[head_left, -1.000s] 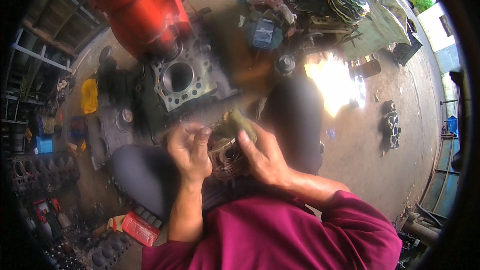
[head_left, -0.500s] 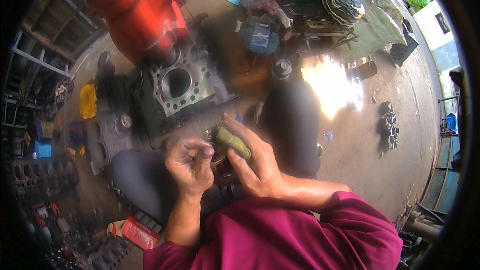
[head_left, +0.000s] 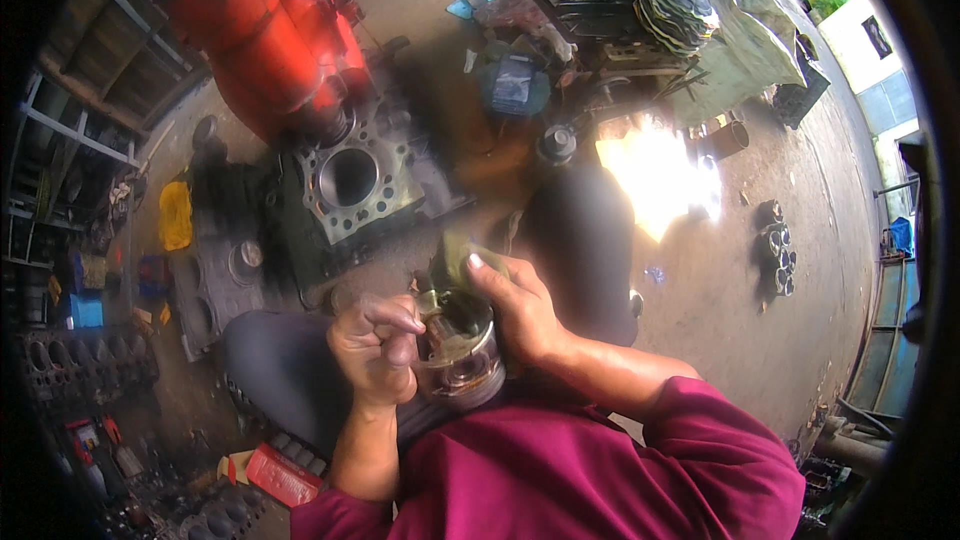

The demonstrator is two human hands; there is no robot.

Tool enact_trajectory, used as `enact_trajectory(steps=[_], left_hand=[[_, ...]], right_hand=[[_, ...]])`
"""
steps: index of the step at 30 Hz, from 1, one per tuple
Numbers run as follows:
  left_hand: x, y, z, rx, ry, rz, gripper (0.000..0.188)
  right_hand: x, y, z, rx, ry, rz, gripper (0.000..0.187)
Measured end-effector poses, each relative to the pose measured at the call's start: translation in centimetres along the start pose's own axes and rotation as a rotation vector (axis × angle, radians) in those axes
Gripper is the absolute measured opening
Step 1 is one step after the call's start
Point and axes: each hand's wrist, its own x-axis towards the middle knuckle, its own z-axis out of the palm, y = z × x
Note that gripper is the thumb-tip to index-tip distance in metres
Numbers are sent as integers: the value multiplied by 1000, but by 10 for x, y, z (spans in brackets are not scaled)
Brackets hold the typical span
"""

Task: The person cleans a piston with a cloth, wiping the exterior and interior surfaces. They then use a spray can to apply lubricant to the piston rings and the cylinder bore of the engine block.

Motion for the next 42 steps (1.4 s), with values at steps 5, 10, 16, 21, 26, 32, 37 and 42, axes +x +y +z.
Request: enact_trajectory(steps=[5,10,16,21,26,32,37,42], left_hand=[[2,5,6,-207,-85,-101,55],[5,3,4,-298,-108,-152,59],[7,-3,-3,-82,19,-134,57],[6,-10,-9,135,95,-104,54],[6,-9,-6,290,132,-60,52],[7,-8,2,409,167,5,52],[3,-6,-5,392,211,15,35],[4,-9,-8,462,246,39,42]], right_hand=[[1,-1,-6,70,74,319,34],[8,8,-4,227,28,449,38],[10,7,-3,123,205,435,40],[8,8,-5,113,153,277,42],[-1,10,-4,-11,119,95,41],[-9,12,0,-9,27,-67,38],[-14,14,-1,-376,29,-186,49],[-20,13,6,-535,40,-324,50]])
